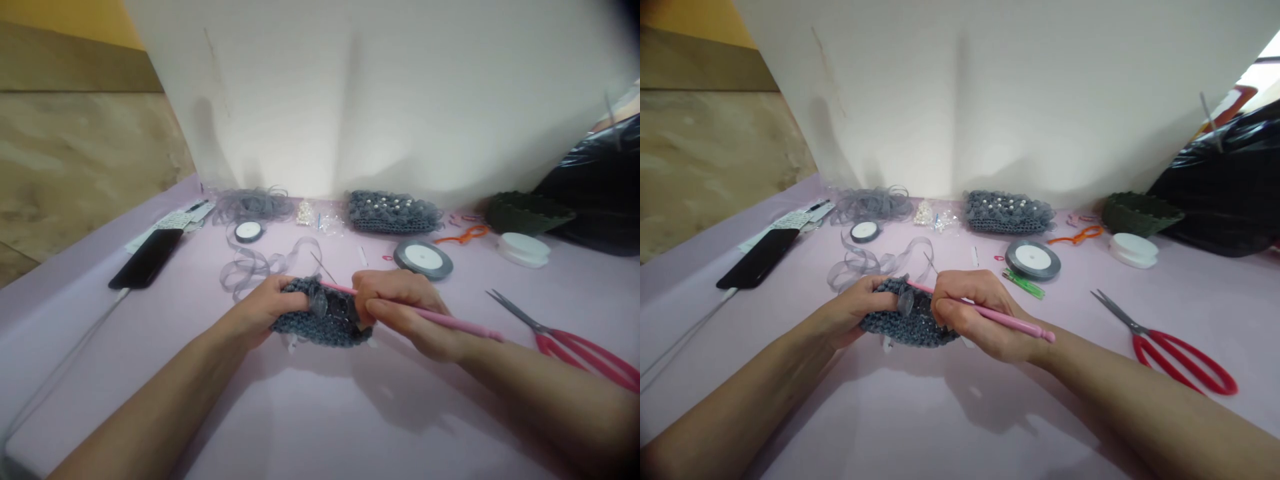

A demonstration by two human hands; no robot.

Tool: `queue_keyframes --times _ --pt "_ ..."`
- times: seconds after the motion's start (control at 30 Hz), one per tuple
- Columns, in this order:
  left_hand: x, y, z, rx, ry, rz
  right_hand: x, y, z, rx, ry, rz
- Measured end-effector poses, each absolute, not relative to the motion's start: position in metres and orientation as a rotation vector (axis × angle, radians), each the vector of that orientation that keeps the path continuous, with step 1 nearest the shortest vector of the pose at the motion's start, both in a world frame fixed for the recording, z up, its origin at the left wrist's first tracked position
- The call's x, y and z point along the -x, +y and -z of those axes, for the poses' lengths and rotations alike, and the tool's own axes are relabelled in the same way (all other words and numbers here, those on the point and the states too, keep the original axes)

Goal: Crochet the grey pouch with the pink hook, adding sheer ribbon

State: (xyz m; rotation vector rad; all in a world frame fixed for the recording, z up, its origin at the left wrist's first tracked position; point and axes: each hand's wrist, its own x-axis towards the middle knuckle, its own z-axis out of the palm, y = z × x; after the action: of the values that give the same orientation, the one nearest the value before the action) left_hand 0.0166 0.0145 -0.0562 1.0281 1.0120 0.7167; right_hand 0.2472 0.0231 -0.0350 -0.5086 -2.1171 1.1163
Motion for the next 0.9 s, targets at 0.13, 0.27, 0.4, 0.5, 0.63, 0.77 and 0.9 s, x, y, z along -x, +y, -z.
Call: queue_keyframes --times 0.13,0.27,0.4,0.5,0.63,0.77,0.9 --pt "-0.016 0.016 0.056 -1.037 1.006 -0.701 -0.247 0.023 0.035 0.519 -2.106 -1.110" --pt "-0.016 0.015 0.056 -1.040 1.019 -0.694 -0.246 0.024 0.036 0.542 -2.104 -1.099" --pt "-0.018 0.014 0.057 -1.052 1.020 -0.695 -0.245 0.024 0.036 0.567 -2.105 -1.107" --pt "-0.019 0.015 0.058 -1.059 1.019 -0.692 -0.244 0.023 0.036 0.572 -2.109 -1.110" --pt "-0.018 0.015 0.057 -1.045 1.012 -0.700 -0.245 0.021 0.035 0.556 -2.131 -1.104" --pt "-0.020 0.013 0.057 -1.050 1.027 -0.728 -0.242 0.020 0.037 0.688 -2.081 -0.922" --pt "-0.025 0.010 0.055 -1.243 1.138 -0.781 -0.234 0.022 0.040 0.826 -1.994 -0.755"
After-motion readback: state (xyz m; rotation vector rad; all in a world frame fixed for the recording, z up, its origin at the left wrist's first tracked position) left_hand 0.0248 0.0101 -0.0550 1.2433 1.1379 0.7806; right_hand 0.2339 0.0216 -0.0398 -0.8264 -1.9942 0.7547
